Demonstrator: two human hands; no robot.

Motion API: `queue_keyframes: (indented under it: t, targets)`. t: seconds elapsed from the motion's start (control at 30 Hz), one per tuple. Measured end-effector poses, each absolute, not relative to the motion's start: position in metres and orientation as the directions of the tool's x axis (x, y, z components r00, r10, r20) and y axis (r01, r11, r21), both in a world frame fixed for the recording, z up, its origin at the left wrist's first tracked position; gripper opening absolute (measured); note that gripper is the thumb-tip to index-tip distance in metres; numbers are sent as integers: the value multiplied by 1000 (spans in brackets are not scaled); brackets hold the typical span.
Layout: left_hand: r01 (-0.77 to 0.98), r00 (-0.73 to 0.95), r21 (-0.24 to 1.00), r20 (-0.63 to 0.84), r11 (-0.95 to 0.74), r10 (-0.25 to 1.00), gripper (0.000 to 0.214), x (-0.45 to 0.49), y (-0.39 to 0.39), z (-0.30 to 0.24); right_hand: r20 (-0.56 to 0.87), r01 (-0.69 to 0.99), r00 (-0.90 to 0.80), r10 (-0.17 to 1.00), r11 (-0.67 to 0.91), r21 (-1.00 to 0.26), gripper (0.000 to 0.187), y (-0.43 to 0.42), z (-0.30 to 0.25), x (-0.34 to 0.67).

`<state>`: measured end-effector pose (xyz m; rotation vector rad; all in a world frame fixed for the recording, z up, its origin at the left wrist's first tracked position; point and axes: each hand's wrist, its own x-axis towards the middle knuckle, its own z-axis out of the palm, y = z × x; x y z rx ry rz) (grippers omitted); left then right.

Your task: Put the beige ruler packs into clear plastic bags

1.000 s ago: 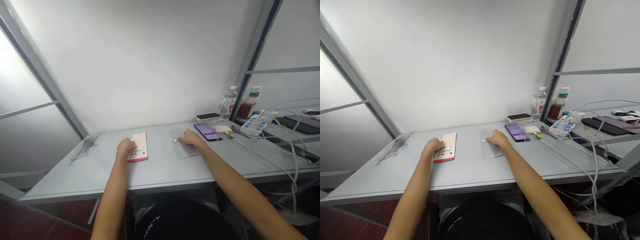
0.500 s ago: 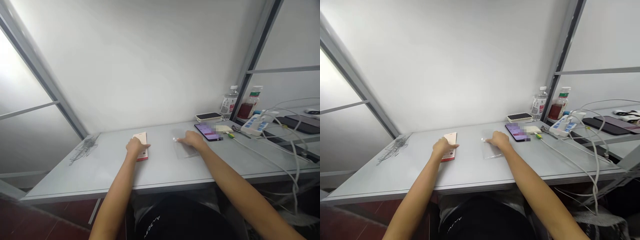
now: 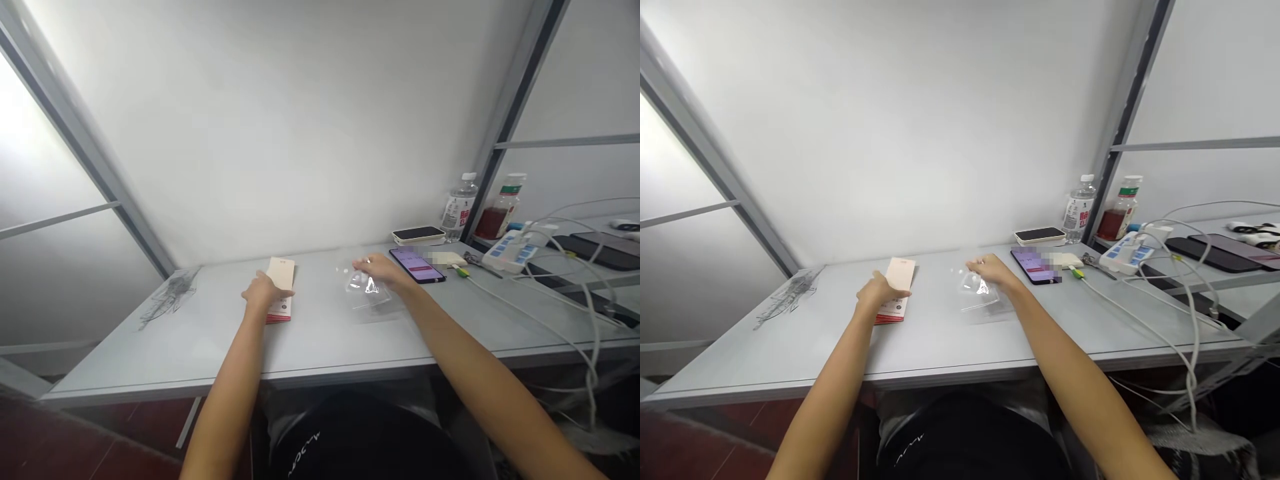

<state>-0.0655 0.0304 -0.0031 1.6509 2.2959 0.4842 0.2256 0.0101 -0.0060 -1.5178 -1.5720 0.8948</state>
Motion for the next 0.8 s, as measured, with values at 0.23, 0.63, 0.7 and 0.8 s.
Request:
queue_keyframes:
  t: [0.23,0.63,0.7,0.8]
  targets:
    - [594,-114,804,33,41,993,62,-54,23,10,129,153,-2,992,127,-980,28,11,-9,209]
    - [-111,460,986,161,-123,873,39,10,-4,-12,298,79,-83,951,304,-949,21,3,-28,168]
    - [-114,398,985,168,-133,902,40,10,-1,-14,247,55,-94,964,253,-966,24,5,-28,170]
    - [-85,269,983,181,-164,946,41,7,4,-15,216,14,-107,971,218,-976,30,6,-23,172]
